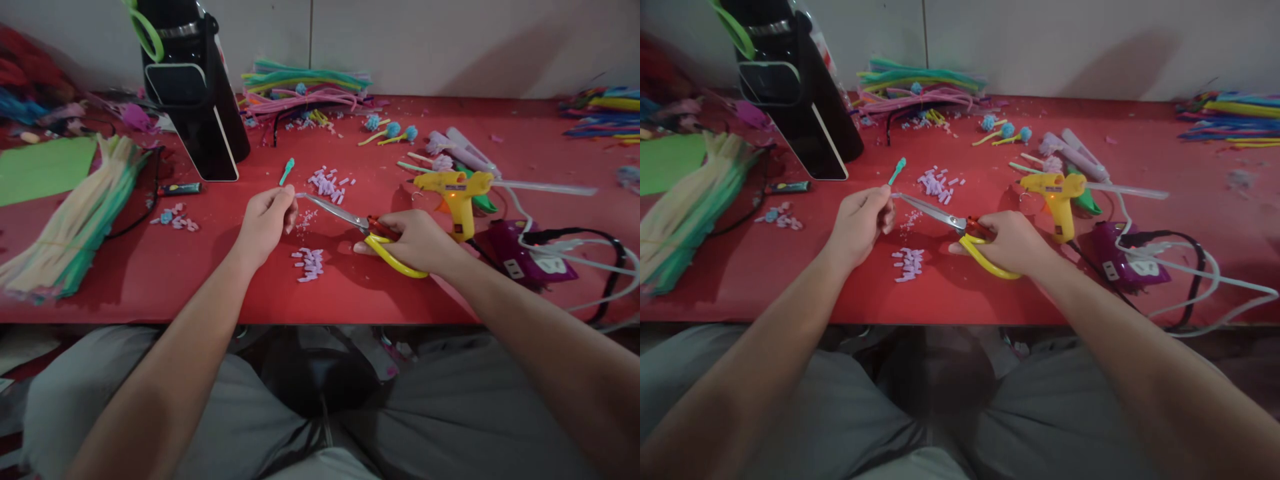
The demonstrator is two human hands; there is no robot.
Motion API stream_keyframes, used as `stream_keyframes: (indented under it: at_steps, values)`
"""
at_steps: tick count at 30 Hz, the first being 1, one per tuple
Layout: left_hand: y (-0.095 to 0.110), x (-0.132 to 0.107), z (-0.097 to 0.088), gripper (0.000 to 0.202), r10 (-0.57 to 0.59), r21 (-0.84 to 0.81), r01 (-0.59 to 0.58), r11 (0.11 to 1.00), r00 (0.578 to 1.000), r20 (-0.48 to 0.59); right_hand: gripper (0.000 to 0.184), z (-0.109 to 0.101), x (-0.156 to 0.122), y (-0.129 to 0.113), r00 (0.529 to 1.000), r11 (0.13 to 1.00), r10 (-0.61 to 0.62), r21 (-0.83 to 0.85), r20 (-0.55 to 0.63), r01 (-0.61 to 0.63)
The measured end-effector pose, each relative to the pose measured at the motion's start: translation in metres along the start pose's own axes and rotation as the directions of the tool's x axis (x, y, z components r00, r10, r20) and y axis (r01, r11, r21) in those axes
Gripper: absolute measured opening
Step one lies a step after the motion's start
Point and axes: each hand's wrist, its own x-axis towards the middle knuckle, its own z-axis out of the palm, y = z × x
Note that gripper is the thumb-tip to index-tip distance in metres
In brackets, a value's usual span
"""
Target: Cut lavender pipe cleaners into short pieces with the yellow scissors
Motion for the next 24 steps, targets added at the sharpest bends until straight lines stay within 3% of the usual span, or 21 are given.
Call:
stream_keyframes:
  at_steps: [12,17,20,24]
  values:
    - [-0.001,0.001,0.000,0.037,-0.014,-0.002,0.014,1.000,1.000,0.011,0.069,0.002,0.003,-0.001,0.999,0.999,-0.008,-0.031,-0.045,0.007]
    - [0.011,-0.002,-0.003,0.037,-0.010,0.002,0.010,1.000,0.999,0.030,0.066,0.002,0.003,0.001,0.999,0.999,0.025,0.037,-0.036,-0.024]
    - [0.029,-0.007,-0.010,0.034,-0.016,0.208,-0.011,0.978,0.992,0.127,0.065,0.002,0.003,0.003,0.999,0.998,0.027,0.055,-0.016,-0.027]
    - [0.047,-0.015,-0.018,0.037,-0.151,0.526,-0.052,0.849,0.930,0.335,0.069,-0.001,0.003,0.003,0.999,1.000,0.015,0.019,-0.029,-0.015]
